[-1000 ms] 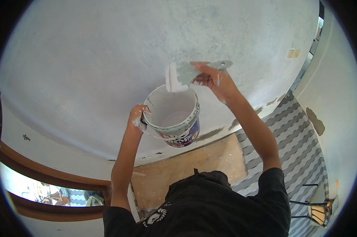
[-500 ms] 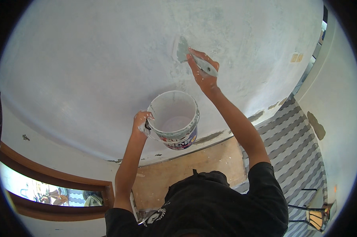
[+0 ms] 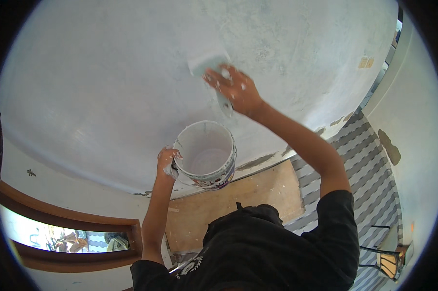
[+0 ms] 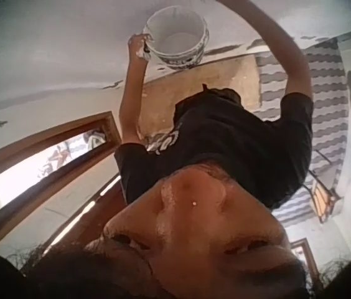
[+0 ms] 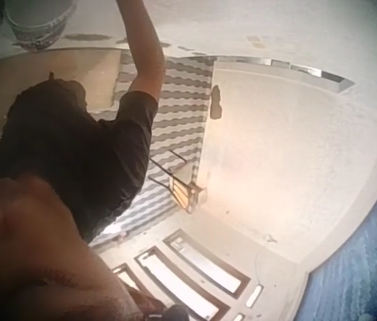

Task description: Patching and smoothing a wall or ceiling area using a scraper and putty.

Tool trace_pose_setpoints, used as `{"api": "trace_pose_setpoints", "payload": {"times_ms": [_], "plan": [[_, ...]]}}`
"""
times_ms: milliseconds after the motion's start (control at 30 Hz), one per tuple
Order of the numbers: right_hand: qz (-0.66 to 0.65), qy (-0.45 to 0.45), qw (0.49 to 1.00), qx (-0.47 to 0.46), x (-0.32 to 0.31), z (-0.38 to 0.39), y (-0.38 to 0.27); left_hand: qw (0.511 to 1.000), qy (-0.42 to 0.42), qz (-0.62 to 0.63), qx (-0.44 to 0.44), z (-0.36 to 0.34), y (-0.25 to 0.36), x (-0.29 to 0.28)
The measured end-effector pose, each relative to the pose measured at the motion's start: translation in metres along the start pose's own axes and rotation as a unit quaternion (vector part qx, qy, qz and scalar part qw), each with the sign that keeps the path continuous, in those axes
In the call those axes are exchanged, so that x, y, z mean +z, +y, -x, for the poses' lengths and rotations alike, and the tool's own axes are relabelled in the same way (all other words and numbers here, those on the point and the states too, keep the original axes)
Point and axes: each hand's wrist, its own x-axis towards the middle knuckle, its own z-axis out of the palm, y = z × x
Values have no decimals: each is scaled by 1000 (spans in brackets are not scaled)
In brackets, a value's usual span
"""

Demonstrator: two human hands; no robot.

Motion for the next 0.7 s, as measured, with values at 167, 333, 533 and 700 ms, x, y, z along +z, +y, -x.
{"api": "trace_pose_setpoints", "payload": {"times_ms": [167, 333, 533, 700], "plan": [[-7, -122, 992, 29, 16, 74, -29, 999, 1, -20, -28, 19, -1, -1], [-96, -149, 984, 31, 21, 74, -32, 993, -84, -71, 41, 15, -26, -37], [-87, -251, 964, 17, 4, -10, 19, 997, 58, 0, -52, 36, -19, -19], [25, -121, 990, -66, -41, -95, 48, 998, 48, -11, -46, 37, -23, -27]]}}
